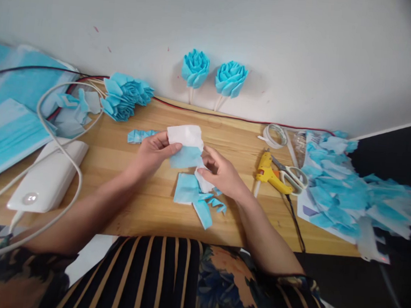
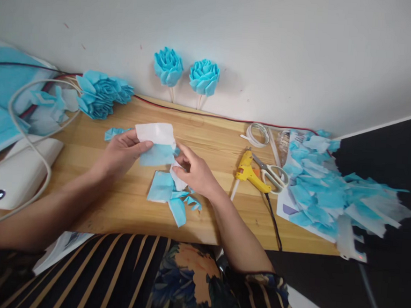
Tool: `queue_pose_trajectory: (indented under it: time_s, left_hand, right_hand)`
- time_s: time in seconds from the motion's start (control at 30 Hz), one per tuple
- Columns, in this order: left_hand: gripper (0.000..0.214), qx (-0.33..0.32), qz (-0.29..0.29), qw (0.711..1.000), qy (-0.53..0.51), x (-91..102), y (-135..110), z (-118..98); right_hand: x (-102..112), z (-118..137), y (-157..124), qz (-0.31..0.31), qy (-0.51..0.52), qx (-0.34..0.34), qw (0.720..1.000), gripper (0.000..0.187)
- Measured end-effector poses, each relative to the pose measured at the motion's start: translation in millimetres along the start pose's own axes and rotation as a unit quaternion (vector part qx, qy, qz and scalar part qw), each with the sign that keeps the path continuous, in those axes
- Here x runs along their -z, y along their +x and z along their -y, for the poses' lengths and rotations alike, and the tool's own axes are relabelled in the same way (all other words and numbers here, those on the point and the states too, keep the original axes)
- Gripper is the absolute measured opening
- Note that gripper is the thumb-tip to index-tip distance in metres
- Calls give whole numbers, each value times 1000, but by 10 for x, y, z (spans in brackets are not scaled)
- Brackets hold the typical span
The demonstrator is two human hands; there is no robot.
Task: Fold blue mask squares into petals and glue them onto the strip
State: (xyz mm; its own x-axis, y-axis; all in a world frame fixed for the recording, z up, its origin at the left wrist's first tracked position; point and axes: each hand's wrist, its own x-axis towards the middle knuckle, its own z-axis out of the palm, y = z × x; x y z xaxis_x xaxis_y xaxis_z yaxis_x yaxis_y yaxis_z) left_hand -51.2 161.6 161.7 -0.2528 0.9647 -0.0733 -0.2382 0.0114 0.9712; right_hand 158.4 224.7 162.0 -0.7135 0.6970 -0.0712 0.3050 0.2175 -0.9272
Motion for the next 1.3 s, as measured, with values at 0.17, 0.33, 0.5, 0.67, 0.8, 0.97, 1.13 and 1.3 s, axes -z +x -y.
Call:
queue_pose_trajectory:
  time_s: [0.17,0.33,0.5,0.67,0.8,0.97,1.13,1.3]
  left_hand:
    - [36,-19,-13,998,-66,31,26,-36]
    - [27,-49,6,998,-26,12,-29,-17]
    - [13,-108,58,987,103,-3,-91,-54]
    - [14,-197,83,958,193,-26,-96,-67]
    - [29,-274,96,916,276,-39,-106,-41]
    - [43,-313,134,873,349,-41,-150,-63]
    - [42,-264,187,879,351,-25,-197,-153]
    - [49,-253,125,917,281,-26,-188,-171]
  right_hand:
    - [204,77,-33,63,-94,43,993,59]
    - [318,88,-39,-7,-7,80,997,45]
    - [221,91,-23,-34,82,58,994,45]
    - [150,43,-23,-9,165,57,985,51]
    - [162,-28,-18,-15,200,46,979,58]
    - [169,-7,-6,-35,173,32,984,56]
    - [128,51,5,-58,148,46,986,55]
    - [44,119,-40,-97,28,101,990,50]
